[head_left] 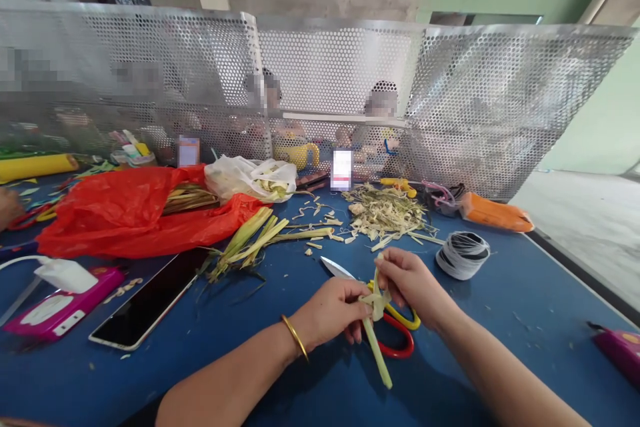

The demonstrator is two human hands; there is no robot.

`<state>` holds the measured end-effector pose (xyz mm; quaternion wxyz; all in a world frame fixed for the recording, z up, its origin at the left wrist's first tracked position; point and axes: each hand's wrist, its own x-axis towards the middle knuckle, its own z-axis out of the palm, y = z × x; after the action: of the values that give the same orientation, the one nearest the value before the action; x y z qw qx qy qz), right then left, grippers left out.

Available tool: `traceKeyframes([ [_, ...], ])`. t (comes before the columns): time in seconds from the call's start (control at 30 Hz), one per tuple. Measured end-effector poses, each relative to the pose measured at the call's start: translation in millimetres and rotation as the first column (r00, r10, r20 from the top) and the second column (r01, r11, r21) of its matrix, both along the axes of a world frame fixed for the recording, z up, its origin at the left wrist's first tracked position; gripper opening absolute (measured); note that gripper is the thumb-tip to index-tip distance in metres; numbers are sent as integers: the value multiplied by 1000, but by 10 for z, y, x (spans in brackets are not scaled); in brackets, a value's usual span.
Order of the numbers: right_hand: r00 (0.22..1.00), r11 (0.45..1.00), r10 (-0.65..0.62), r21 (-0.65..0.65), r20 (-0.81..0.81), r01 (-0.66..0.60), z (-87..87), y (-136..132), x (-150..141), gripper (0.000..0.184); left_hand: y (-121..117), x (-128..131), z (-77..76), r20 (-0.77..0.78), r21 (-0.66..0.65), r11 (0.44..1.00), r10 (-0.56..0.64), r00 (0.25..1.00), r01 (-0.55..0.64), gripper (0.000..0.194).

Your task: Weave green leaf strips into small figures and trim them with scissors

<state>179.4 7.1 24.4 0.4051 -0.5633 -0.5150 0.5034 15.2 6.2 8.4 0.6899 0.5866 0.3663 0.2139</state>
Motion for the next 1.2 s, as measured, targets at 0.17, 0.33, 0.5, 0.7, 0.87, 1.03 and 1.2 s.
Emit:
traceKeyframes([
  [0.17,978,970,-193,134,-77,202,-8,58,23,35,11,-14,52,67,-99,994,53,996,-46,19],
  [0.33,984,972,-149,167,-100,164,-44,59,-14,35,15,-20,48,74,-99,993,71,995,-64,31],
  [0.5,976,982,-99,140,-193,128,-56,8,-95,35,-12,10,-39,-47,20,994,105,993,-105,31],
  [0.7,942,961,-198,133,-272,241,-83,31,-61,37,-5,15,-18,-22,3,986,165,986,-165,27],
  [0.87,940,988,-155,-43,-305,149,-112,42,-15,40,29,-3,-1,47,-56,960,277,960,-274,29],
  [1.03,955,997,-59,-68,-289,41,-150,8,-98,44,26,-9,-10,8,-36,977,213,977,-212,28],
  [1.2,962,987,-155,-8,-226,158,-216,45,-97,45,35,-26,1,31,-46,980,197,980,-195,24],
])
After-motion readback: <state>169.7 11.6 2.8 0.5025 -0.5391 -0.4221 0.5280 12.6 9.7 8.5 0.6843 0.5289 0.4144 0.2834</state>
